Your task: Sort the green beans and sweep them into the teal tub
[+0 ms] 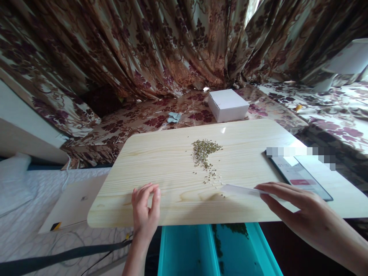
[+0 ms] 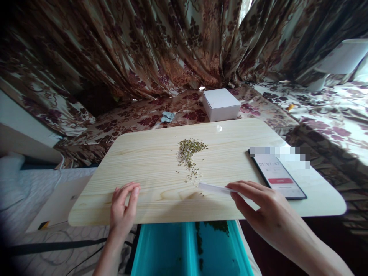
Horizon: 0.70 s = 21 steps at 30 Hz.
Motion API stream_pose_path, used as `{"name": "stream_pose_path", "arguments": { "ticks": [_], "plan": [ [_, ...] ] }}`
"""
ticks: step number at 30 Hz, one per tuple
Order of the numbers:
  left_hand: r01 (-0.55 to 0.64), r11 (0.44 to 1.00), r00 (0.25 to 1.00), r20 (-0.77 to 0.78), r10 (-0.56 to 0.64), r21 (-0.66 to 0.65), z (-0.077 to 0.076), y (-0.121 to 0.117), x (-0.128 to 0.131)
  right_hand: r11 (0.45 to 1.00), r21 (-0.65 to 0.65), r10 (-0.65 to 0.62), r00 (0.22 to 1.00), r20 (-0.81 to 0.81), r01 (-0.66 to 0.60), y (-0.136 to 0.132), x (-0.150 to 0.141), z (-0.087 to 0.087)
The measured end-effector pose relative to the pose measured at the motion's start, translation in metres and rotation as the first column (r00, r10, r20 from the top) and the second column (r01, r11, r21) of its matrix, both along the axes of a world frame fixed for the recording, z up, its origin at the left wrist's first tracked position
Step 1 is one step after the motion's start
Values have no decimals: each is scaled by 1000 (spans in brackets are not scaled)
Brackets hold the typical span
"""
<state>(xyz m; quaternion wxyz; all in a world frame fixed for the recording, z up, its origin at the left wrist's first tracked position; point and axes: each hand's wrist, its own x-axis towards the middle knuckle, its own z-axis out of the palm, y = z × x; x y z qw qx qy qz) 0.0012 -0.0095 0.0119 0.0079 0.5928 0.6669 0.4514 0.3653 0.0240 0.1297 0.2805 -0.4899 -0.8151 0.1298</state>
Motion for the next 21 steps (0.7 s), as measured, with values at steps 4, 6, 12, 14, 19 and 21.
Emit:
{"name": "stream_pose_path", "arguments": {
  "ticks": [4, 6, 12, 14, 19, 21],
  "plan": [
    [-3, 1000, 1000, 5, 3, -11, 1, -1, 1, 992, 27, -122, 992, -37, 123, 2, 7, -8],
    [-7, 1000, 1000, 5, 7, -15, 1, -1, 1, 983, 44, -174, 983, -56, 177, 5, 8, -12],
    [-5, 1000, 1000, 2, 5, 5, 1, -1, 1, 990, 12, -140, 984, -111, 143, 9, -5, -8],
    [0, 1000, 1000, -1, 0, 9, 1, -1, 0, 991, -35, -134, 985, -112, 131, 8, -9, -6],
    [-1, 1000, 1000, 2, 1, 12, 2, 0, 1, 991, -105, -90, 991, -94, 80, 8, -12, -10],
    [-3, 1000, 1000, 5, 3, 12, 3, 0, 2, 990, -124, -81, 993, -89, 70, 8, -12, -12]
  ]
}}
